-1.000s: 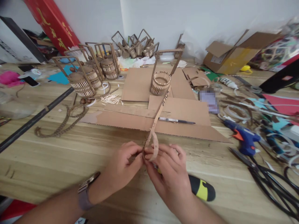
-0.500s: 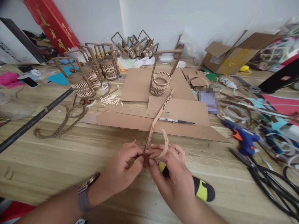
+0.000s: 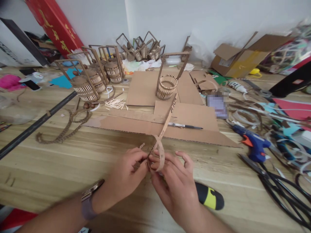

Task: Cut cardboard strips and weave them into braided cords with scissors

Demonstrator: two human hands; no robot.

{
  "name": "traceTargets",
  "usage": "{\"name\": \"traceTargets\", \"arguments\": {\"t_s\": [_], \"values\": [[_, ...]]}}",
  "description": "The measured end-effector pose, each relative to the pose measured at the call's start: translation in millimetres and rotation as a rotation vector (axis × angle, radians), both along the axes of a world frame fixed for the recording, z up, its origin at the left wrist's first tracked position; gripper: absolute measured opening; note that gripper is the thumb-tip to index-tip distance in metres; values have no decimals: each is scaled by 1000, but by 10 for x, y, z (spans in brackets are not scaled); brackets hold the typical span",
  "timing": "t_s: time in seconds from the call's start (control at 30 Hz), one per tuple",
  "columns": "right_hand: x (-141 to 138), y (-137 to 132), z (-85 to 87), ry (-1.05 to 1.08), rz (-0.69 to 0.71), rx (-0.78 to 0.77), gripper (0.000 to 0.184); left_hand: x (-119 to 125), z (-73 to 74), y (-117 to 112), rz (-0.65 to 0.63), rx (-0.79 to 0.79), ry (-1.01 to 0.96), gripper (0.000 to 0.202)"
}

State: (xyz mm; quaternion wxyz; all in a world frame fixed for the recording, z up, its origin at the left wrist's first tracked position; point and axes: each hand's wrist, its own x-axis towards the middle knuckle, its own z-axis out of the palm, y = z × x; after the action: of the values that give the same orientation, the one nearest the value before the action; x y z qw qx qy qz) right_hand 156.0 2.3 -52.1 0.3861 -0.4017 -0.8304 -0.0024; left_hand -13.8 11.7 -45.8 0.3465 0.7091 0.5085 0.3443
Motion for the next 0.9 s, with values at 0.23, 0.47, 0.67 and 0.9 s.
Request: {"name": "traceTargets", "arguments": {"t_s": [0.23,0.47,0.67,0.9], "values": [[34,24,43,-1,-14,-29,11,-10,13,-1,-37,53,0,24],[48,53,28,87,-20,-61,9,-5,9,-12,-24,15,-44,20],[40,63,49,-15,-6,11,6,-3,-1,11,-60,13,-20,30],[33,70,8,-33,7,22,9,-2,-9,20,-49,2,-42,28]]}}
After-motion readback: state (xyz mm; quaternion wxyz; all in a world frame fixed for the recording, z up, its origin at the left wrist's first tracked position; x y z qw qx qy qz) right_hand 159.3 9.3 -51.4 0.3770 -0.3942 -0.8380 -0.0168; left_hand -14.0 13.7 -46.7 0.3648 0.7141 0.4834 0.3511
